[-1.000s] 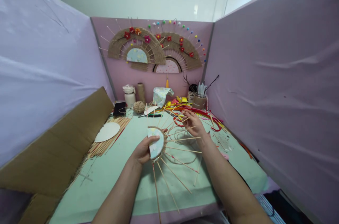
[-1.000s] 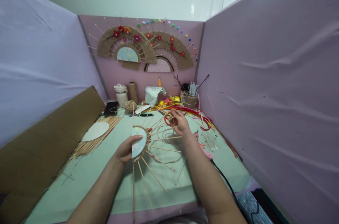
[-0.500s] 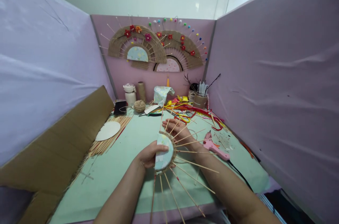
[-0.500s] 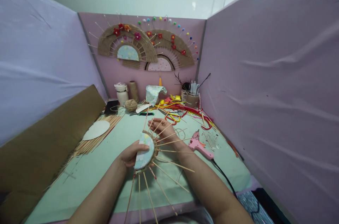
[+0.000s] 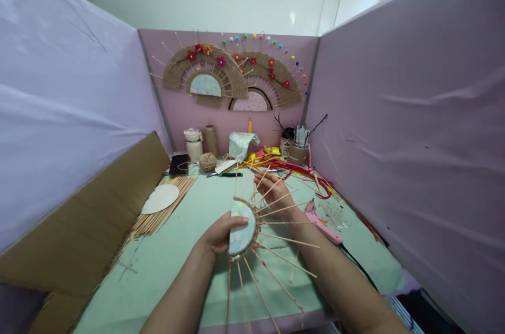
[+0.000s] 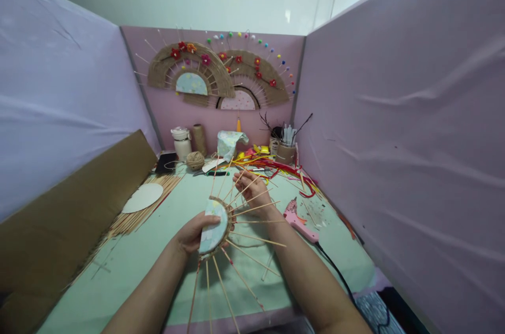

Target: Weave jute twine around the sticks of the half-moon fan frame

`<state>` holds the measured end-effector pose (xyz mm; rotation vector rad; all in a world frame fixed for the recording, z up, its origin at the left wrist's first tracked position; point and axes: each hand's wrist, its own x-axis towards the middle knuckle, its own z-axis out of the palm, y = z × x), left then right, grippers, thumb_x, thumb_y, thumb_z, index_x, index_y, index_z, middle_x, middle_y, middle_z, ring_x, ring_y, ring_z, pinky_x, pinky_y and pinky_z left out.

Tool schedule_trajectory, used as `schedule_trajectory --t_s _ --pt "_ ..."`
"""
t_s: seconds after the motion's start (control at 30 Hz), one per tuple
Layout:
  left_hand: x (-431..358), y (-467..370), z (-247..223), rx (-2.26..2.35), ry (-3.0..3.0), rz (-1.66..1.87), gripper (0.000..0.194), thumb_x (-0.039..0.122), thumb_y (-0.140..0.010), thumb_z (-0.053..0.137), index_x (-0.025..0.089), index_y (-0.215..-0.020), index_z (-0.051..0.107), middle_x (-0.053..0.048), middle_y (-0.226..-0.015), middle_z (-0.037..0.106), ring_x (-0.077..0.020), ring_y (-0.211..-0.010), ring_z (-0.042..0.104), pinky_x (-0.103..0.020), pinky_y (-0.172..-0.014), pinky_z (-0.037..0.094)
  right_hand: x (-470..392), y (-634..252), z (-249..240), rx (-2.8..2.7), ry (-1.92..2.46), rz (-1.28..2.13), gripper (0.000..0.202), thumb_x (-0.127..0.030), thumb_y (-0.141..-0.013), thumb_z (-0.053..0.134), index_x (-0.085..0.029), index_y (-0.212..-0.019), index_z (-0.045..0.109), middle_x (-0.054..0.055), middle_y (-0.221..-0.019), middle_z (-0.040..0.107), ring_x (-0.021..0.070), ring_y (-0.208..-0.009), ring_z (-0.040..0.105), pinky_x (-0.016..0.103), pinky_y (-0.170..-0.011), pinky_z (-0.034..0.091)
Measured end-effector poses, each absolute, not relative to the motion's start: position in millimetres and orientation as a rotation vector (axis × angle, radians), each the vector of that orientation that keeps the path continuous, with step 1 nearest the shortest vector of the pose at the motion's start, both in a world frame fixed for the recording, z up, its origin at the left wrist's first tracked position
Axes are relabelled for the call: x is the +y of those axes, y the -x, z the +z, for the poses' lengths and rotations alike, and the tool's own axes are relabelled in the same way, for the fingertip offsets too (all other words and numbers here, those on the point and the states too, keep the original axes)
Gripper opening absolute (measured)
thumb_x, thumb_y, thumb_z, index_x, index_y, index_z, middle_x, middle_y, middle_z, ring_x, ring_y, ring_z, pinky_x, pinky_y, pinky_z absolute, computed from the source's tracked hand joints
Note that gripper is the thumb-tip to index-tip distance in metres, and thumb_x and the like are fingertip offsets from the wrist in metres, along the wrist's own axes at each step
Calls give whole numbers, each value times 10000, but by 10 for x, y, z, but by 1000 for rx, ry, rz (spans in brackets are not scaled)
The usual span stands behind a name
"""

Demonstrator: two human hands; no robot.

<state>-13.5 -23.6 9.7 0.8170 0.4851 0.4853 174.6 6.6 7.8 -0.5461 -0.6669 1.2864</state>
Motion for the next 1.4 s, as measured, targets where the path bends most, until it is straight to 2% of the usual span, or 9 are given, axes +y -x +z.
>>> schedule_trajectory --t_s 0.2,0.4,0.57,0.73,0.9,1.03,1.2,1.3,1.4 --pt "-228 118 121 508 -781 491 234 139 -676 655 79 -897 608 -125 -755 697 -216 -629 660 -371 -600 550 68 -1839 107 -625 524 1329 277 -154 -628 757 -195 -866 622 -25 -783 691 70 -642 629 168 -603 503" --pt "-211 118 175 556 -698 535 146 101 -667 645 77 -807 608 -98 -681 691 -203 -565 651 -385 -595 556 74 -2059 172 -548 459 1333 163 -190 -692 698 -215 -789 570 -89 -535 539 45 -400 420 177 -390 363" --pt "-192 126 172 592 -663 571 104 98 -688 628 63 -786 615 -104 -645 684 -206 -559 649 -392 -598 557 37 -2165 243 -569 412 1278 174 -229 -733 670 -210 -690 502 -87 -533 484 51 -391 342 207 -410 336" --pt "-170 132 149 588 -649 565 131 105 -696 620 70 -822 615 -107 -667 694 -202 -578 656 -366 -596 558 -31 -2192 316 -638 389 1207 115 -265 -771 633 -233 -729 531 -80 -533 449 74 -422 365 226 -450 365" --pt "-165 127 124 584 -656 512 147 112 -697 619 66 -836 613 -113 -676 696 -204 -588 662 -354 -575 561 -70 -2227 357 -671 432 1144 62 -296 -797 608 -251 -780 569 -80 -613 535 59 -397 351 223 -477 413" --pt "-187 125 120 555 -674 457 131 116 -683 633 62 -802 618 -113 -663 691 -210 -561 659 -361 -553 561 -14 -2224 296 -613 420 1237 117 -227 -729 680 -234 -802 589 -84 -697 622 36 -395 402 193 -454 422" --pt "-212 147 128 490 -704 416 186 117 -672 634 60 -849 624 -126 -694 695 -219 -575 662 -364 -533 561 89 -2103 160 -536 475 1341 183 -138 -670 726 -214 -797 618 -28 -803 698 86 -659 637 194 -612 517" --pt "-223 157 121 451 -732 388 191 121 -674 634 76 -859 621 -122 -720 693 -225 -602 664 -376 -533 561 115 -1991 106 -593 510 1400 204 -142 -671 733 -197 -840 633 12 -867 716 112 -775 669 203 -684 530" --pt "-258 145 123 420 -753 349 202 130 -665 640 93 -862 621 -115 -731 691 -222 -607 660 -365 -517 557 103 -1853 61 -628 529 1435 247 -125 -653 746 -185 -865 633 31 -884 723 125 -809 677 204 -701 533"
